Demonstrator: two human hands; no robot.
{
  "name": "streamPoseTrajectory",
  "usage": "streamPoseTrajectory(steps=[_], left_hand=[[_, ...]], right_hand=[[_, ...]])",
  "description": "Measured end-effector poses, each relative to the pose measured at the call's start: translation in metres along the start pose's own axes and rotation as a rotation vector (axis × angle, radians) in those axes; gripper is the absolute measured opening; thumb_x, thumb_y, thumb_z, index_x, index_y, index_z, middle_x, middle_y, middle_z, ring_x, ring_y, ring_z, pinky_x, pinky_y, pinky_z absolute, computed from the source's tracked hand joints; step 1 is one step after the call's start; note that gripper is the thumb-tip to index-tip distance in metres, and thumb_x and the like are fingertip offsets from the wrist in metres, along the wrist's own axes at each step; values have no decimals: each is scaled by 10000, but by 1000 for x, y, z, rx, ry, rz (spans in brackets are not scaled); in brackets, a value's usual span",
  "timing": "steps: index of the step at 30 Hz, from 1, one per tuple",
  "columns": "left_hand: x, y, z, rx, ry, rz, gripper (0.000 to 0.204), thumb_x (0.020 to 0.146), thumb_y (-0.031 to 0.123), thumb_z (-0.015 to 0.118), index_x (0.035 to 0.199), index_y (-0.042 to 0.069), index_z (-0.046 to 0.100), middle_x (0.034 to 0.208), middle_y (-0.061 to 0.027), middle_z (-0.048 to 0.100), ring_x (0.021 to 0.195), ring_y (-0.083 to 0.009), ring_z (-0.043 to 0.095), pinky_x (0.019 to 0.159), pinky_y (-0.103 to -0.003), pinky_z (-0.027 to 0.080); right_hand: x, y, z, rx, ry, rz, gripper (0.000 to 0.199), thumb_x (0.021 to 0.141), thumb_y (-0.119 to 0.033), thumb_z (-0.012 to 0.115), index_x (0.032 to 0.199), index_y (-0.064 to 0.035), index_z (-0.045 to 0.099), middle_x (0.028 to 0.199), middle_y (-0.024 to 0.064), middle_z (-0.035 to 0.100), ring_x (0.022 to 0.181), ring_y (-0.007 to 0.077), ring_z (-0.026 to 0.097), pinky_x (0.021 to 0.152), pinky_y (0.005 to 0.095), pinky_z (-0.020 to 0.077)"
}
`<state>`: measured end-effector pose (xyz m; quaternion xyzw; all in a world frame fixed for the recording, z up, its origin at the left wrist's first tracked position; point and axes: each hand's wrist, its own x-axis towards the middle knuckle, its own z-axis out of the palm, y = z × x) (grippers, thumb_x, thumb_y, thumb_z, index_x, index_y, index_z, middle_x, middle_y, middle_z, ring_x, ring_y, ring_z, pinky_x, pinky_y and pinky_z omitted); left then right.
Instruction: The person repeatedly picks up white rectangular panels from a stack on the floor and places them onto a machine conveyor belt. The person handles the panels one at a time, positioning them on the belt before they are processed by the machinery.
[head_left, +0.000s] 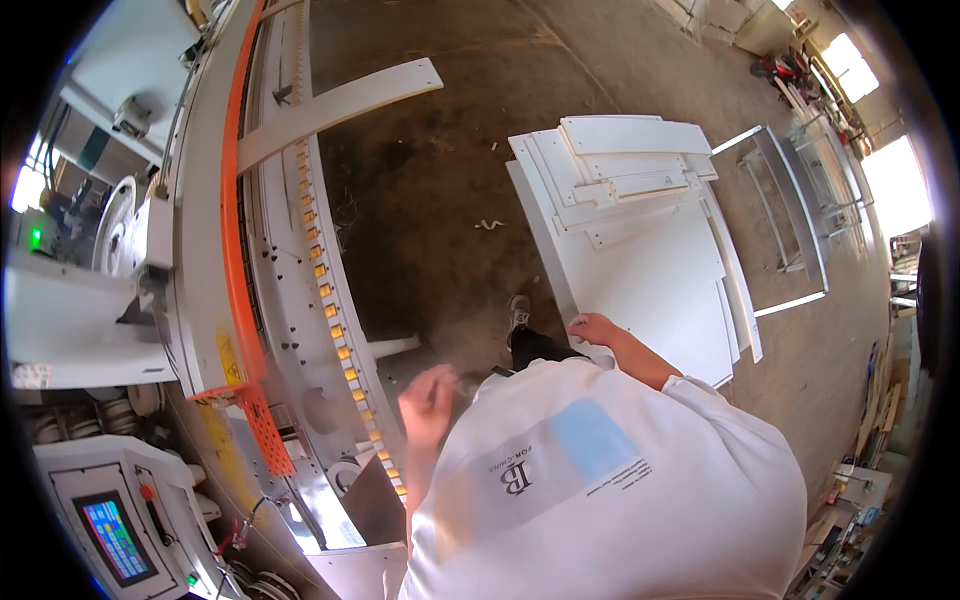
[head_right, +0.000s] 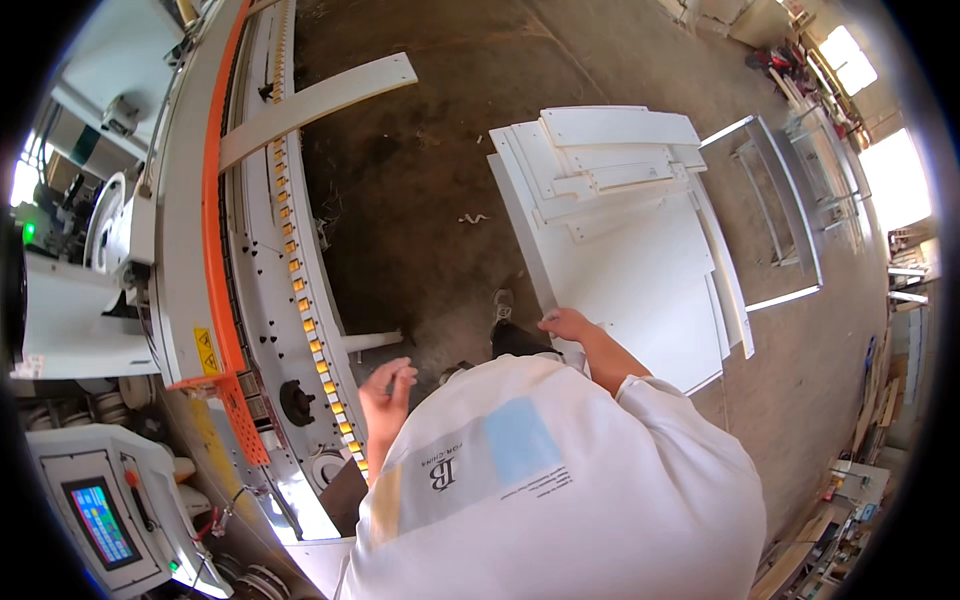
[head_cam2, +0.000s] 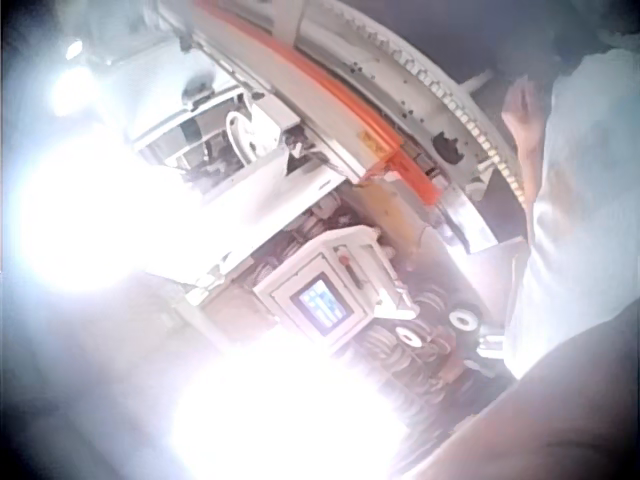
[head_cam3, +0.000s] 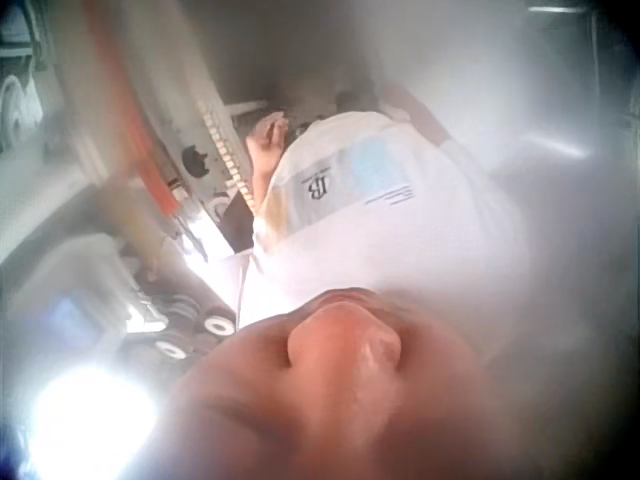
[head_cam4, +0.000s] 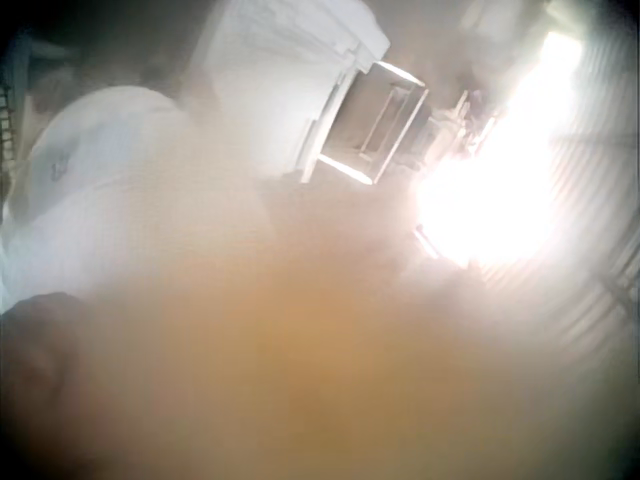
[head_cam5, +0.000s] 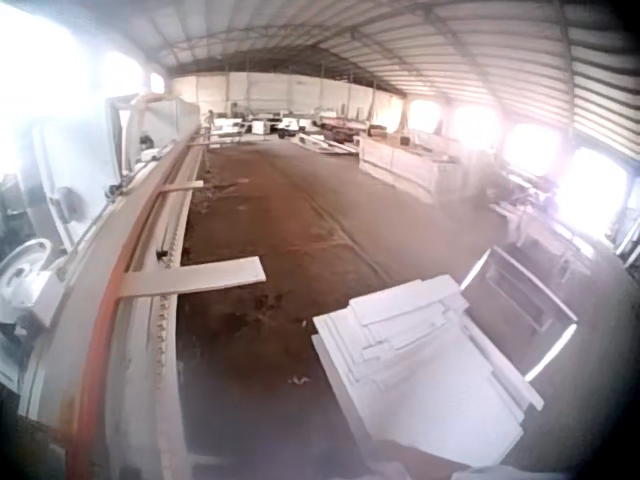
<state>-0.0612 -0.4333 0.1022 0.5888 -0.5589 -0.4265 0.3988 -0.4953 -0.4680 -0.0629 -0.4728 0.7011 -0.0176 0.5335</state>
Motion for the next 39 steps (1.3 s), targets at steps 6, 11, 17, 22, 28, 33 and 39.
streamPoseTrajectory(steps=[6,11,17,22,28,33,39], left_hand=[[36,-13,50,-72,-140,-206,212,950,115,644,1098,-33,678,886,-128,724,787,-142,691,736,-272,558],[68,-31,85,291,-270,-285,254,933,207,648,1121,45,699,946,-116,746,818,-178,721,748,-299,558],[90,-19,127,215,-404,-524,314,932,225,644,1208,76,660,954,-97,746,850,-166,718,771,-312,558],[69,-30,136,235,-489,-624,359,937,279,658,1240,86,641,987,-72,741,899,-171,704,828,-311,545],[56,-39,142,214,-454,-767,370,928,302,674,1232,94,645,997,-91,738,914,-185,705,835,-318,541],[74,-31,150,214,-448,-678,331,924,272,673,1195,83,659,953,-111,738,889,-183,710,803,-307,545],[94,-32,161,304,-411,-583,303,914,243,668,1175,88,668,976,-132,740,912,-221,724,802,-324,555]], right_hand=[[49,48,-43,211,-17,128,388,869,-395,706,1104,-86,691,982,51,714,819,158,687,626,322,530],[122,93,-96,453,124,221,430,890,-429,682,1155,-91,662,1027,44,709,819,165,674,621,316,515],[215,120,-185,500,294,309,508,878,-481,669,1225,-112,634,1054,42,688,881,168,645,695,355,504],[291,124,-238,998,518,404,608,872,-522,685,1326,-132,579,1246,78,610,1110,196,575,817,418,500],[314,97,-276,1626,627,398,510,877,-474,731,1271,-177,605,1177,23,611,999,167,571,913,392,487],[290,96,-273,1743,707,326,319,875,-399,762,1077,-188,633,905,-47,512,753,82,466,844,306,469],[220,89,-283,1727,909,-25,274,879,-348,755,998,-152,605,838,-42,443,776,85,428,812,300,437]])
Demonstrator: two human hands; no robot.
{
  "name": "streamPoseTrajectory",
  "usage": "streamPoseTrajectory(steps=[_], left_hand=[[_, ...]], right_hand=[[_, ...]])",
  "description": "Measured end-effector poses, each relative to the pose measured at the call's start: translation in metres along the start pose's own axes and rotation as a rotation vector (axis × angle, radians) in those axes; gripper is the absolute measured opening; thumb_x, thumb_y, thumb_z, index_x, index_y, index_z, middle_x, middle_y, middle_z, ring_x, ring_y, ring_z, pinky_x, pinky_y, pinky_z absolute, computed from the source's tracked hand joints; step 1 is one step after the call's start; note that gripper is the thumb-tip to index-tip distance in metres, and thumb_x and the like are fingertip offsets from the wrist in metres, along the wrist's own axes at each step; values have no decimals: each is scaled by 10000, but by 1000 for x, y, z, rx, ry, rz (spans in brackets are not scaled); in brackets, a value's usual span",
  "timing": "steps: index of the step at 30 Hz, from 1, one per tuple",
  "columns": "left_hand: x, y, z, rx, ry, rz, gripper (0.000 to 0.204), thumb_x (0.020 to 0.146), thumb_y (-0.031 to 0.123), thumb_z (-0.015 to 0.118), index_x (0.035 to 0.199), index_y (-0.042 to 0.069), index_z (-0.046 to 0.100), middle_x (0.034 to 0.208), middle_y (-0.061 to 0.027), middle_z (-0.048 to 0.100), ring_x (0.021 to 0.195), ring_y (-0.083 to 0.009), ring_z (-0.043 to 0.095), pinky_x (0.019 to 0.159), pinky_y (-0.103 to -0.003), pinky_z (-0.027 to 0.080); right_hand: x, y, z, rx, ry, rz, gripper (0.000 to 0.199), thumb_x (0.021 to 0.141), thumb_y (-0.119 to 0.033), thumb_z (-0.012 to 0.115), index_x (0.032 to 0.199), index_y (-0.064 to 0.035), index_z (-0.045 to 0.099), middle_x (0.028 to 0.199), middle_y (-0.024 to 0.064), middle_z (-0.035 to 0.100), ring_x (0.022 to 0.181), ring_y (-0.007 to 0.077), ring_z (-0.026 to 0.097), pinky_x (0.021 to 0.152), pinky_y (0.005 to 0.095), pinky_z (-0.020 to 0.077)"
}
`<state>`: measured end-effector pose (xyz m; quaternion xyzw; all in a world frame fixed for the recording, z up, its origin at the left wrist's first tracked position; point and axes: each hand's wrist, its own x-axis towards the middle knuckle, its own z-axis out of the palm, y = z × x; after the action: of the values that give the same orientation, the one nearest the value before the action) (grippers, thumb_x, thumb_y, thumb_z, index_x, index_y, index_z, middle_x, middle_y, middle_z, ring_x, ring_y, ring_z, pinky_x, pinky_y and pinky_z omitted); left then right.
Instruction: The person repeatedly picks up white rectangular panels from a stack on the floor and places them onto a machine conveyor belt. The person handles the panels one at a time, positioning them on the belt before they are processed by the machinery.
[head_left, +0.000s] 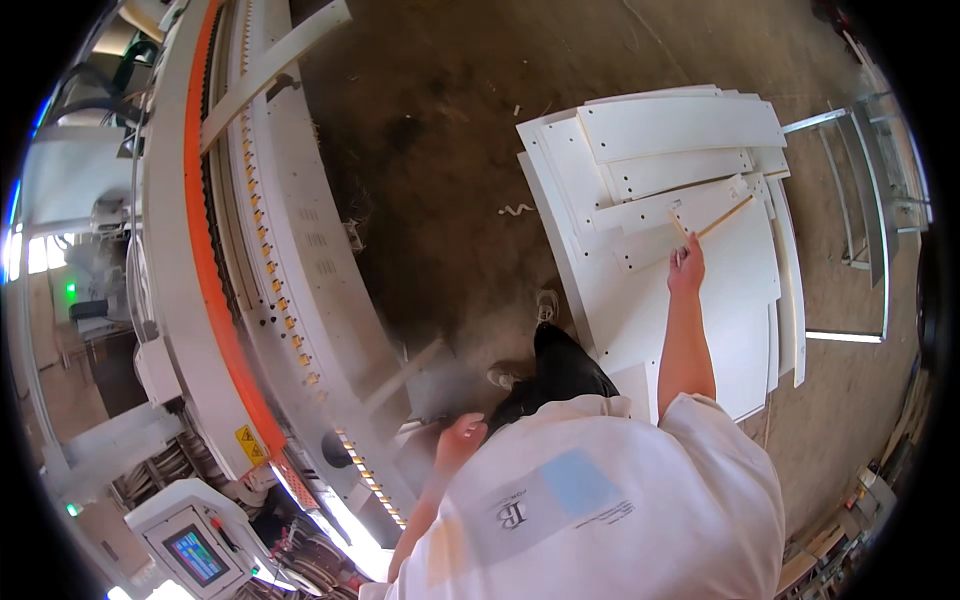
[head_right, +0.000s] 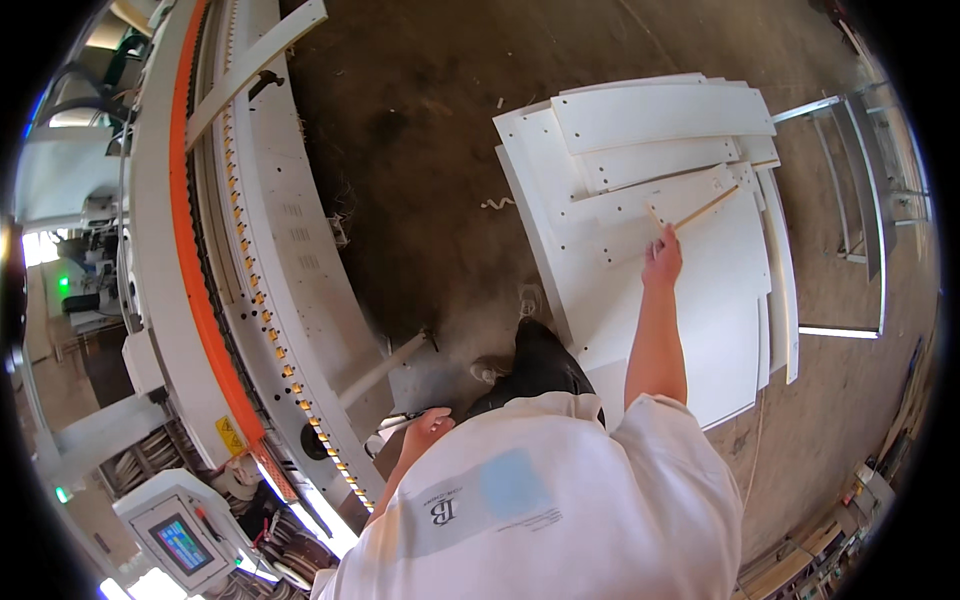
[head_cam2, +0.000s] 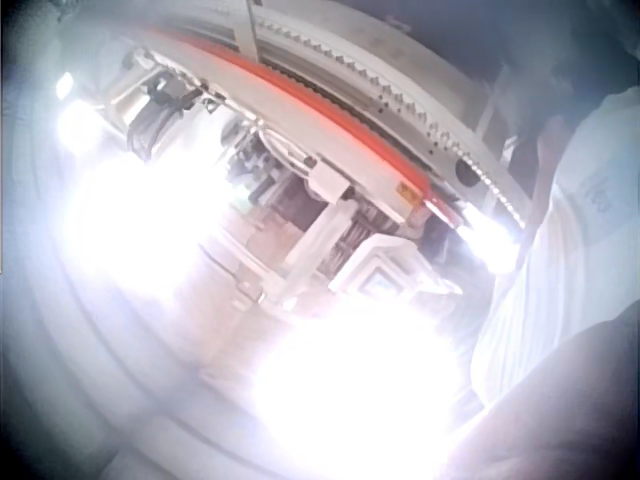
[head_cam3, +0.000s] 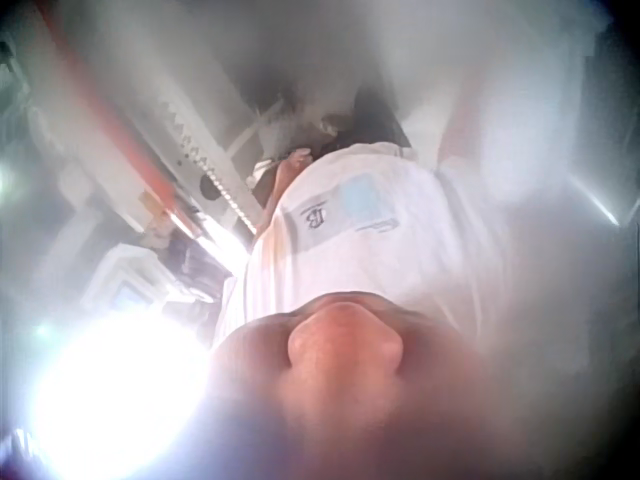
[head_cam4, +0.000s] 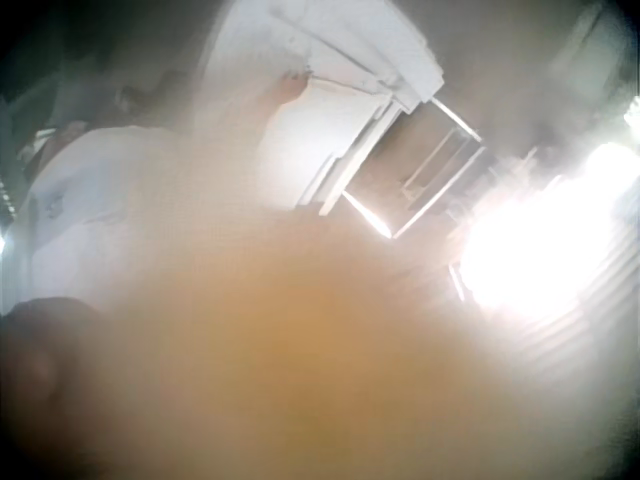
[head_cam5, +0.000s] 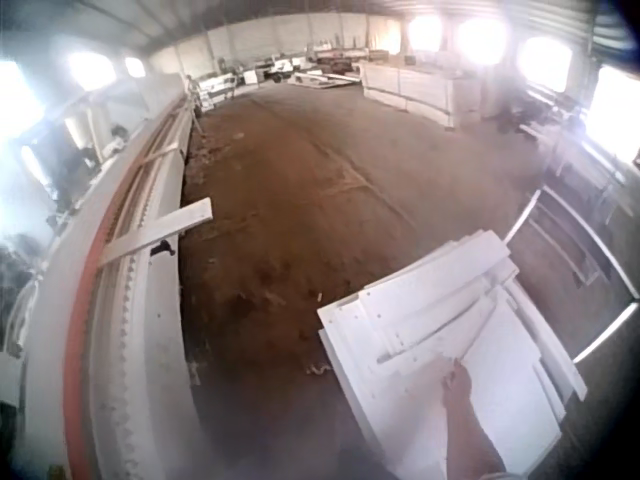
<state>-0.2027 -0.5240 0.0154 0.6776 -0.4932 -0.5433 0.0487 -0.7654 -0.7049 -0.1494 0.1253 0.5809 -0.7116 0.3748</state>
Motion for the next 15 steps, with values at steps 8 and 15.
streamPoseTrajectory(steps=[8,15], left_hand=[[-4,1,-10,29,100,150,313,901,268,674,1177,119,677,1022,-120,738,960,-268,712,841,-354,551],[-30,-24,-35,-89,216,220,303,915,282,660,1162,106,678,1028,-118,737,945,-275,707,830,-360,550]], right_hand=[[-111,-36,-47,-350,-132,-341,276,889,-310,725,1079,-128,642,954,-37,581,844,83,476,792,284,435],[-205,-95,3,-924,-317,-849,299,989,-285,607,940,8,632,852,44,568,767,139,508,704,295,441]])
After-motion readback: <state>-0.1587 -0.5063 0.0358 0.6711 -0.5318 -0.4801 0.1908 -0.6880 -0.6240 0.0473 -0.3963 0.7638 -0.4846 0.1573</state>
